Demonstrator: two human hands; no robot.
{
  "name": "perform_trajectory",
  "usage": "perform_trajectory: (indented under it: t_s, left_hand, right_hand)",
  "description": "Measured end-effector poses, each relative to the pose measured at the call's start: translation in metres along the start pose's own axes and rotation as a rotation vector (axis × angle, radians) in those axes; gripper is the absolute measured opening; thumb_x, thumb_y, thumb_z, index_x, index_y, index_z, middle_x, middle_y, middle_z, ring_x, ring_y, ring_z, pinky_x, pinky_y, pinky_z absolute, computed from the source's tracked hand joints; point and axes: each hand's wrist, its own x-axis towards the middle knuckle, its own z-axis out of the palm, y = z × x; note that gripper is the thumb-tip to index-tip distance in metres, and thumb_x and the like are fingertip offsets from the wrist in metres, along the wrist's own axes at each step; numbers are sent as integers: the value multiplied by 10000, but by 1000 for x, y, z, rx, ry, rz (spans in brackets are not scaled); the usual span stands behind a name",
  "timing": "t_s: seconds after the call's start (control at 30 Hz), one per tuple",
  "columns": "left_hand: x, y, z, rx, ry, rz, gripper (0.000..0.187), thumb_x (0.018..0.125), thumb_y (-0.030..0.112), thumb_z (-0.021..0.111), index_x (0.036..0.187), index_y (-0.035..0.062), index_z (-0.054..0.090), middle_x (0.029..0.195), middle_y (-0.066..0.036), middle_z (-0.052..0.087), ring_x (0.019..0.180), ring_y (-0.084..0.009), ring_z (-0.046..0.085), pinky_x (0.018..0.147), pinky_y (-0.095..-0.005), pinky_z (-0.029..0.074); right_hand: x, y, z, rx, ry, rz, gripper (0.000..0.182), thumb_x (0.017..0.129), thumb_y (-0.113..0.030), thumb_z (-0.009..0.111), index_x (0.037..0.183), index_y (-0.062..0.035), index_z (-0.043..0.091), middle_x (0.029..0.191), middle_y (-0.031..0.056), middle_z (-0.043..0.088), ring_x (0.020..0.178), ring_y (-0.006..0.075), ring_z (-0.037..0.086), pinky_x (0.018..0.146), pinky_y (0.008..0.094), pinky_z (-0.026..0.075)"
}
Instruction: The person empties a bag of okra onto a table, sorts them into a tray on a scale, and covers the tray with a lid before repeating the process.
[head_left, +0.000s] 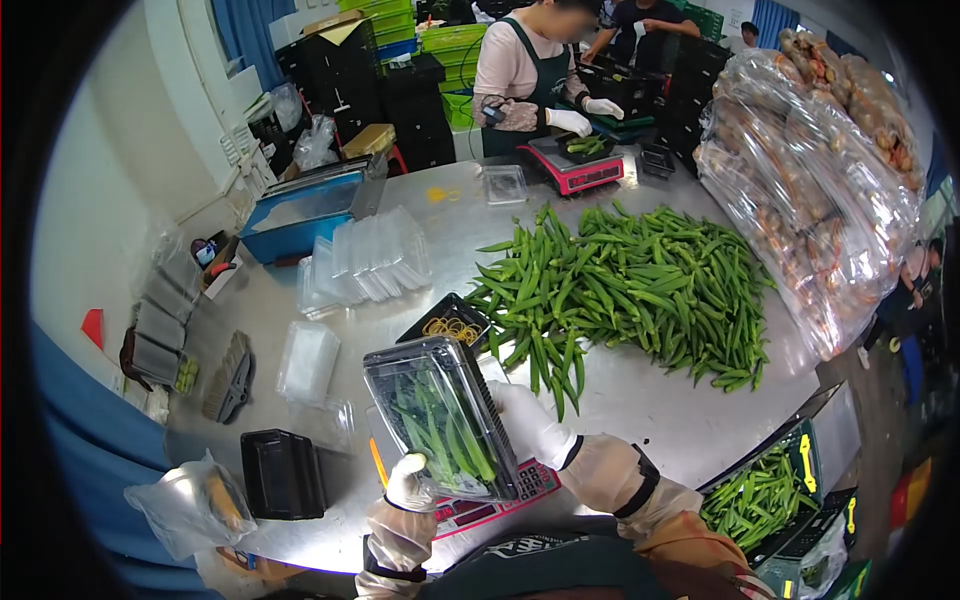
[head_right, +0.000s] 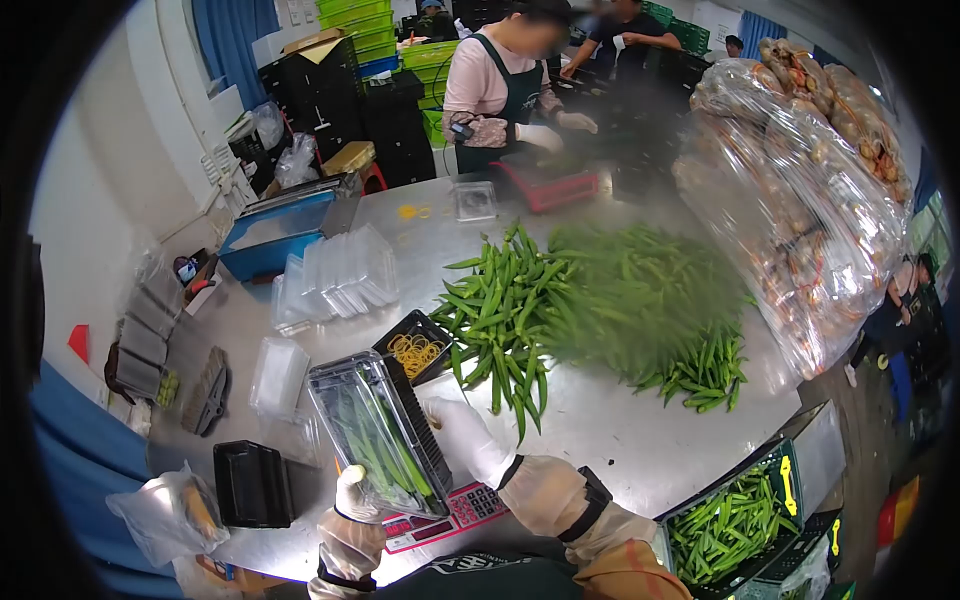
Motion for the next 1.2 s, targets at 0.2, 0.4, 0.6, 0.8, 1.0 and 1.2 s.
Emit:
perform_trajectory:
  t_s: [0.2, 0.4, 0.6, 0.8, 1.0, 1.2]
  left_hand:
    - [-3, -21, -33, -67, -47, 108, 600, 792, 346, 676, 1272, 3, 565, 1211, -223, 611, 1048, -368, 631, 890, -497, 544]
    - [-17, 6, -20, -167, -153, -274, 666, 774, 192, 681, 1377, 8, 463, 1296, -201, 574, 1172, -365, 576, 974, -516, 487]
    - [-4, 31, 53, 632, -190, -439, 1020, 776, 258, 778, 1536, 6, 145, 1549, -138, 281, 1436, -216, 234, 1171, -338, 184]
    - [0, 35, 52, 594, -87, -471, 1002, 810, 342, 755, 1537, 11, 151, 1563, -148, 259, 1458, -232, 203, 1186, -350, 149]
    - [-5, 41, 68, 462, 290, -432, 750, 873, 313, 699, 1461, 8, 348, 1402, -144, 498, 1293, -265, 488, 1096, -401, 377]
    - [124, 58, 50, 603, 107, -259, 494, 913, 320, 671, 1278, 23, 521, 1122, -68, 647, 967, -168, 652, 805, -310, 555]
  right_hand:
    - [-11, 6, 1, -271, 43, -133, 160, 919, -184, 626, 953, -28, 630, 831, 152, 640, 781, 322, 619, 741, 387, 493]
    - [7, 48, -36, 1269, -280, 457, 169, 998, -194, 504, 938, -66, 596, 690, -35, 488, 651, 138, 533, 676, 337, 486]
    - [20, -26, -85, 795, -362, 210, 504, 1029, -427, 428, 1246, 5, 570, 645, -77, 384, 490, 31, 310, 502, 189, 281]
    - [-8, -62, -125, 36, -739, -83, 371, 929, -287, 671, 1213, -47, 660, 983, 22, 677, 731, 59, 508, 693, 222, 455]
    - [-68, -77, -106, -19, -830, 8, 503, 877, -209, 737, 1330, -77, 563, 641, -23, 464, 586, 85, 422, 577, 263, 390]
    - [-46, -28, -107, -202, 193, -171, 301, 899, -68, 657, 1193, -6, 641, 1066, 106, 664, 1004, 168, 620, 896, 280, 478]
